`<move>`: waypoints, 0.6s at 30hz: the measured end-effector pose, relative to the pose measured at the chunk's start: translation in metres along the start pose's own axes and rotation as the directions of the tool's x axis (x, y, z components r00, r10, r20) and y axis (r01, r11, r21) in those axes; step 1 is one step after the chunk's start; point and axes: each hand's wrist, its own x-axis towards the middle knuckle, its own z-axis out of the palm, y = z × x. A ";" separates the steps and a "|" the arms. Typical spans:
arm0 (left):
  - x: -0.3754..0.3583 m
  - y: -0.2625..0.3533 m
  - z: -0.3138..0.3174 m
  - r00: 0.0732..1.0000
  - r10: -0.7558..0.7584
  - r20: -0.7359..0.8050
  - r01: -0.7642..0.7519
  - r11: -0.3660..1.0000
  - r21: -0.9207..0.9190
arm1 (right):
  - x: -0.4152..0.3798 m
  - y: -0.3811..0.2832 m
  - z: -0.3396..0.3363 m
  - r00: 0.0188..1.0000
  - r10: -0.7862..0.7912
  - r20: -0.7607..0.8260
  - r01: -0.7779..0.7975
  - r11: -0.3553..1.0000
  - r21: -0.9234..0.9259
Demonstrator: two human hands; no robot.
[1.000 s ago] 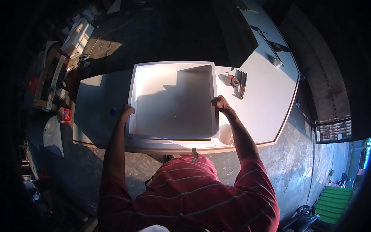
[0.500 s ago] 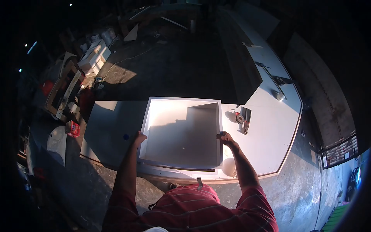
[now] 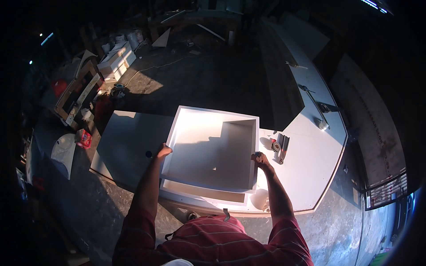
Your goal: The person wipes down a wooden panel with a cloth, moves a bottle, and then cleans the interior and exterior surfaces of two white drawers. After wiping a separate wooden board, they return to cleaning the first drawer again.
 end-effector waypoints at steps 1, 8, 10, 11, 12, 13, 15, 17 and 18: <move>0.004 0.002 -0.003 0.991 -0.070 0.113 0.061 0.995 0.081 | 0.000 0.000 0.002 1.000 -0.003 0.001 0.003 1.000 -0.001; 0.031 -0.047 0.035 0.981 0.153 -0.123 -0.127 0.973 0.192 | 0.002 0.011 0.009 0.993 0.114 0.020 -0.114 0.993 -0.020; 0.067 -0.092 0.067 0.984 0.177 0.004 -0.170 0.935 0.310 | 0.002 0.012 0.008 0.984 0.177 0.019 -0.174 0.979 -0.107; 0.061 -0.089 0.065 0.985 0.175 0.009 -0.169 0.936 0.310 | 0.002 0.009 0.006 0.981 0.188 0.048 -0.181 0.976 -0.125; 0.051 -0.080 0.056 0.985 0.171 -0.025 -0.163 0.966 0.199 | 0.001 0.005 0.005 0.977 0.198 0.076 -0.186 0.972 -0.143; 0.044 -0.070 0.047 0.984 0.164 -0.062 -0.159 0.984 0.085 | 0.000 -0.004 0.005 0.977 0.200 0.078 -0.187 0.972 -0.144; 0.042 -0.068 0.042 0.985 0.163 -0.059 -0.155 0.981 0.120 | -0.003 -0.029 0.005 0.970 0.238 0.042 -0.237 0.971 -0.033; 0.053 -0.074 0.043 0.986 0.159 -0.052 -0.150 0.976 0.155 | -0.002 -0.038 0.003 0.960 0.273 0.060 -0.273 0.962 -0.017; 0.079 -0.108 0.061 0.988 0.138 -0.065 -0.135 0.990 0.041 | -0.002 -0.040 0.004 0.947 0.310 0.078 -0.311 0.950 0.000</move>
